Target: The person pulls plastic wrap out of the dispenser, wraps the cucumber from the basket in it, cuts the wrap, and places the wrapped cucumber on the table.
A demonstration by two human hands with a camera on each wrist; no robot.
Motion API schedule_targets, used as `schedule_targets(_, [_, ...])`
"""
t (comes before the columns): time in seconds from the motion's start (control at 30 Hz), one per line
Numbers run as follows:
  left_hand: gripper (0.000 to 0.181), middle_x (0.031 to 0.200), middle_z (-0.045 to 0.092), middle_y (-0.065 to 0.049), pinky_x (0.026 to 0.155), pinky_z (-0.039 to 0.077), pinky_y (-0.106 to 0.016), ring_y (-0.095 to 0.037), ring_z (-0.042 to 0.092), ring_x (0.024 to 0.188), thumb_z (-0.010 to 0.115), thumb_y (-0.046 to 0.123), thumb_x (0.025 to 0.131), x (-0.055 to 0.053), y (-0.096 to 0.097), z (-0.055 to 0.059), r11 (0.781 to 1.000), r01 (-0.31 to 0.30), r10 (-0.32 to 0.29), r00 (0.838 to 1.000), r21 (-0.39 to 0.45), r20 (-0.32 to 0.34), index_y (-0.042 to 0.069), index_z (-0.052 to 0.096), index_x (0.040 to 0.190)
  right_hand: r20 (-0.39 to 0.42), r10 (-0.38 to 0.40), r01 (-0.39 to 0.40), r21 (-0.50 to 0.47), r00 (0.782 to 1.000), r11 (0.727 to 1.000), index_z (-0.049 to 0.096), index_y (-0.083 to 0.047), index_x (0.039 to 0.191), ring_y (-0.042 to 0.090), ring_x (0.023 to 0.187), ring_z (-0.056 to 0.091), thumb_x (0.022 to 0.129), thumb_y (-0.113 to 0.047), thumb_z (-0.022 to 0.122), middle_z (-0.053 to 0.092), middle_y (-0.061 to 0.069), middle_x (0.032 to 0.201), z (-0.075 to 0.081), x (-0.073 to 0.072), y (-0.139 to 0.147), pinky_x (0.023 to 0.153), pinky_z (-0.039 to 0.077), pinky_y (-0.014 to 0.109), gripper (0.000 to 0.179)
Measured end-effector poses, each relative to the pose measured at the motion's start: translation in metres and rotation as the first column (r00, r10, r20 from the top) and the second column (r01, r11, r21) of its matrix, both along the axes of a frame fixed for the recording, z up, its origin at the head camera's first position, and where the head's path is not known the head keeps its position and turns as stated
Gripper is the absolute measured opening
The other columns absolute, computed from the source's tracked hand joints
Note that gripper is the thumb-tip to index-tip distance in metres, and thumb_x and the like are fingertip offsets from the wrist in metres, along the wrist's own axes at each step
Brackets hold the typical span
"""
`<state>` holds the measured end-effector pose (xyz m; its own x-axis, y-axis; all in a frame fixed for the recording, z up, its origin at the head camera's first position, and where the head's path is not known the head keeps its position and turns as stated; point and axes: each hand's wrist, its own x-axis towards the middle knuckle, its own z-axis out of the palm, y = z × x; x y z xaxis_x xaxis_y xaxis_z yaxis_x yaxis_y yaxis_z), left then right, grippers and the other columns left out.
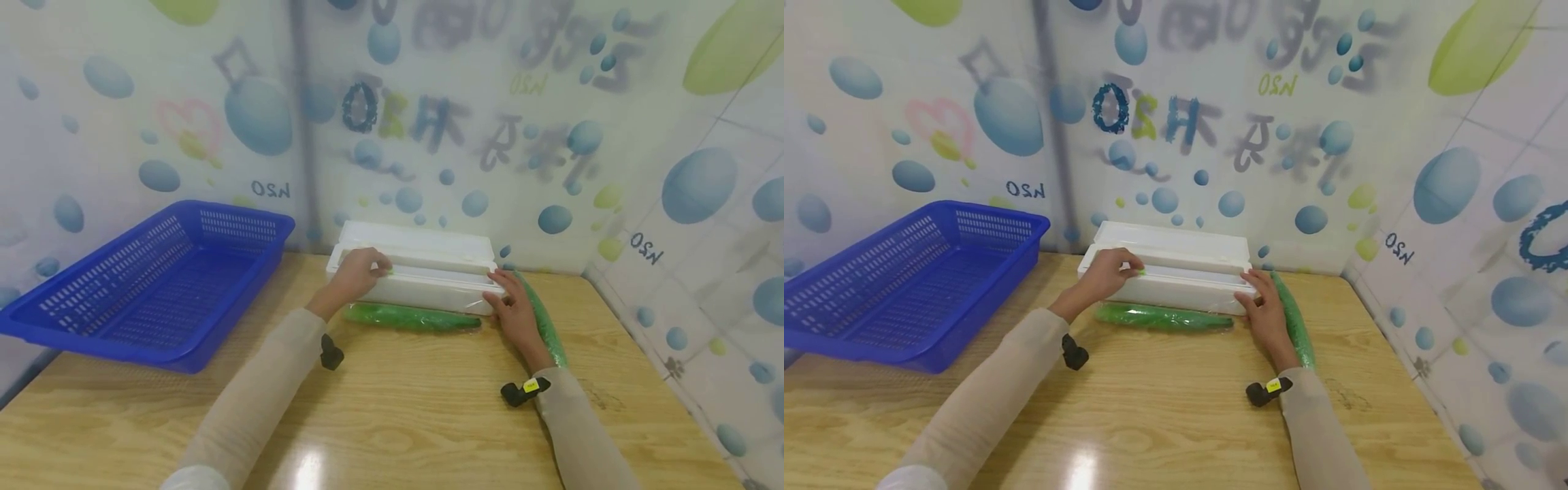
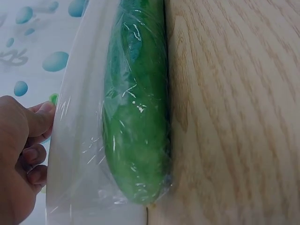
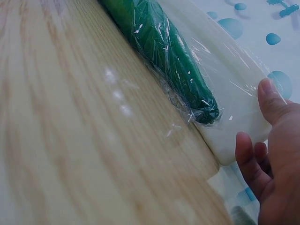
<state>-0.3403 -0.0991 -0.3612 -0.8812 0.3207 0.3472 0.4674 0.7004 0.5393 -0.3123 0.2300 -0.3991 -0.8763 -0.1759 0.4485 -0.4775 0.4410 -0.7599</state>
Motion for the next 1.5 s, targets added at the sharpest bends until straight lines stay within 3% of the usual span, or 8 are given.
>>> schedule_targets(0.17, [0.016,0.103,0.069,-0.009,0.090,0.048,-0.037,-0.026,0.061,0.100,0.065,0.001,0.088,0.001,-0.003,0.001,1.000,-0.003,0.003,1.000,0.002,-0.010,0.004,0.071,0.102,-0.011,0.020,-0.020,-0.014,1.000,1.000,0.049,0.003,0.135,0.045,0.061,0.055,0.095,-0.006,0.059,0.034,0.021,0.145,-0.001,-0.001,0.001,0.053,0.051,0.029,0.043])
schedule_targets(0.37, [0.015,0.099,0.069,-0.010,0.089,0.048,-0.039,-0.027,0.062,0.097,0.066,-0.002,0.086,0.006,-0.012,0.004,1.000,0.004,-0.004,0.998,0.014,-0.066,0.002,0.072,0.099,-0.013,0.021,-0.021,-0.014,1.000,1.000,0.048,0.004,0.135,0.045,0.061,0.055,0.094,-0.005,0.059,0.034,0.022,0.145,0.000,-0.001,0.001,0.053,0.051,0.029,0.043])
schedule_targets(0.63, [0.014,0.096,0.070,-0.010,0.088,0.048,-0.040,-0.028,0.063,0.094,0.067,-0.003,0.085,0.004,-0.019,0.000,0.999,0.013,-0.009,0.996,0.037,-0.093,0.001,0.072,0.097,-0.006,0.030,-0.030,-0.038,1.000,0.999,0.048,0.004,0.135,0.046,0.060,0.054,0.094,-0.004,0.059,0.034,0.023,0.145,-0.004,-0.004,0.003,0.051,0.051,0.029,0.043])
schedule_targets(0.83, [0.015,0.095,0.070,-0.012,0.090,0.047,-0.039,-0.028,0.063,0.094,0.066,-0.006,0.083,0.002,-0.024,-0.002,0.998,0.003,0.003,0.996,0.067,-0.092,0.000,0.072,0.096,-0.016,0.012,-0.012,-0.042,1.000,0.999,0.050,-0.002,0.136,0.031,0.055,0.056,0.094,-0.008,0.060,0.035,0.015,0.146,-0.021,-0.019,0.010,0.049,0.050,0.025,0.044])
schedule_targets(1.03, [0.014,0.095,0.070,-0.011,0.090,0.047,-0.039,-0.028,0.063,0.094,0.067,-0.004,0.084,0.001,-0.027,-0.003,0.999,0.002,0.003,0.996,0.055,-0.092,0.001,0.072,0.096,-0.025,0.022,-0.023,-0.054,0.999,0.998,0.051,-0.005,0.136,0.020,0.054,0.055,0.094,-0.012,0.061,0.036,0.011,0.145,-0.025,-0.023,0.011,0.049,0.049,0.022,0.043])
schedule_targets(1.27, [0.014,0.093,0.070,-0.012,0.088,0.048,-0.040,-0.029,0.063,0.092,0.068,-0.006,0.082,0.003,-0.029,-0.002,0.997,0.030,-0.020,0.992,0.072,-0.126,-0.001,0.072,0.094,-0.022,0.016,-0.017,-0.040,1.000,0.999,0.051,-0.006,0.136,0.024,0.056,0.055,0.094,-0.012,0.060,0.035,0.011,0.146,-0.026,-0.023,0.011,0.050,0.050,0.023,0.043])
schedule_targets(1.5, [0.014,0.094,0.070,-0.012,0.088,0.048,-0.040,-0.029,0.063,0.092,0.067,-0.006,0.083,0.002,-0.030,-0.002,0.999,0.023,-0.017,0.991,0.048,-0.132,-0.001,0.072,0.095,-0.025,0.049,-0.051,-0.067,0.998,0.996,0.049,0.003,0.134,0.042,0.057,0.054,0.093,-0.003,0.060,0.033,0.021,0.145,-0.014,-0.014,0.007,0.049,0.051,0.032,0.043])
